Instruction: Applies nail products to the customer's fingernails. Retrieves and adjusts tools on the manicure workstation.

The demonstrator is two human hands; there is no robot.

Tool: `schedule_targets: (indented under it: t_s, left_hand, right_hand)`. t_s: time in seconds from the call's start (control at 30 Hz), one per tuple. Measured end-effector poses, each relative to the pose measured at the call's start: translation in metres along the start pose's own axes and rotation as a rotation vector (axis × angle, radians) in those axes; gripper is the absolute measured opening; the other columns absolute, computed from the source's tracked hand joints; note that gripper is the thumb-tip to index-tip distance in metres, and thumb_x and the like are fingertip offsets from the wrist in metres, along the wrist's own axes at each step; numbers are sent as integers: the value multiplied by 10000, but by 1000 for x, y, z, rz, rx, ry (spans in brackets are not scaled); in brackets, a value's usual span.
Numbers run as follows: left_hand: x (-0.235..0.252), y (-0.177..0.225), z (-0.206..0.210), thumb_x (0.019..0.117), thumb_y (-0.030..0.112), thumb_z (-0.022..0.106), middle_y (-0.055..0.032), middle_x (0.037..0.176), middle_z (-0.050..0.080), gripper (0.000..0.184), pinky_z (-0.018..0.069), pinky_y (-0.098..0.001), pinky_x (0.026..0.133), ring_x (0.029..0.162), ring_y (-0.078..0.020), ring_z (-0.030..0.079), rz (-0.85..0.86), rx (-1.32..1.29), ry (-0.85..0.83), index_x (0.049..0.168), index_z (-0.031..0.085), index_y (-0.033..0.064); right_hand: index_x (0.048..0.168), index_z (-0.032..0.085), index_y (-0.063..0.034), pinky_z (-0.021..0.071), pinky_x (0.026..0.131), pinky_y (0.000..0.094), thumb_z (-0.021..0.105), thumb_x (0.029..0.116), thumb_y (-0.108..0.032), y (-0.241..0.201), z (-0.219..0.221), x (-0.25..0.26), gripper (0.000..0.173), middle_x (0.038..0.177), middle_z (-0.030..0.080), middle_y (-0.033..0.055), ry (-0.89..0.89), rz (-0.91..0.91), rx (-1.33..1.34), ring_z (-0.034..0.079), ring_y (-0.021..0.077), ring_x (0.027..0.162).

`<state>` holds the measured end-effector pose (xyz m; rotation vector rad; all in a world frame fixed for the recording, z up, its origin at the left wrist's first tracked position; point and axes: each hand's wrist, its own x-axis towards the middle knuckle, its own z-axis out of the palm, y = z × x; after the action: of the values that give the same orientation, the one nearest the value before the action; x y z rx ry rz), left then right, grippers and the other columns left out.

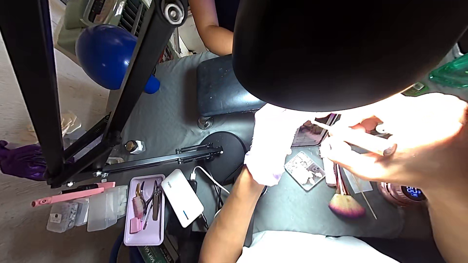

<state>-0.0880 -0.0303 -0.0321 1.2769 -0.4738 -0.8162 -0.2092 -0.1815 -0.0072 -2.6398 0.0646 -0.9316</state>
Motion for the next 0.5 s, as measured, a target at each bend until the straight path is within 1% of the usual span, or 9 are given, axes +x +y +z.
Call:
schedule_targets:
  t_s: [0.07, 0.17, 0.23, 0.3, 0.4, 0.5]
  left_hand:
    - [-2, 0, -1, 954, 24, 624, 37, 776, 605, 103, 489, -148, 586, 671, -3, 579, -24, 15, 8, 983, 654, 118]
    - [-4, -2, -2, 968, 37, 614, 45, 790, 605, 100, 493, -141, 606, 692, 6, 582, -27, 2, 0, 999, 648, 126]
    - [-4, -3, -2, 963, 30, 619, 36, 795, 613, 100, 498, -151, 614, 700, -3, 589, -7, -5, 10, 1003, 656, 114]
    - [-3, -3, -2, 960, 30, 618, 40, 788, 608, 101, 490, -146, 595, 683, -1, 581, -3, 1, 10, 993, 653, 119]
    - [-2, -2, -1, 965, 45, 618, 43, 785, 606, 94, 486, -143, 587, 670, -1, 576, -8, 16, 2, 998, 653, 126]
    - [-1, 0, 0, 948, 31, 635, 30, 767, 610, 86, 490, -154, 578, 661, -12, 583, -9, 24, 17, 969, 660, 111]
  right_hand:
    - [825, 634, -93, 362, 510, 203, 653, 832, -353, 0, 0, 0, 261, 667, 577, -13, -8, 1, 3, 517, 12, 588]
    - [808, 644, -84, 368, 501, 197, 657, 828, -337, 0, 1, 0, 254, 667, 598, -2, -3, -2, 16, 529, 9, 582]
    - [843, 655, -80, 374, 512, 191, 656, 835, -337, 1, 0, -2, 258, 681, 594, -9, -3, 14, 28, 523, 1, 596]
    - [858, 624, -94, 377, 520, 181, 648, 843, -354, 1, -1, -2, 262, 690, 579, -18, -3, 20, 26, 522, -8, 609]
    - [846, 633, -103, 393, 527, 180, 651, 835, -351, 0, 0, 0, 249, 695, 599, -17, 4, 16, 19, 542, -9, 616]
    - [812, 626, -92, 357, 507, 194, 648, 827, -338, -2, 1, 3, 247, 671, 584, -4, 10, -6, -5, 520, 10, 590]
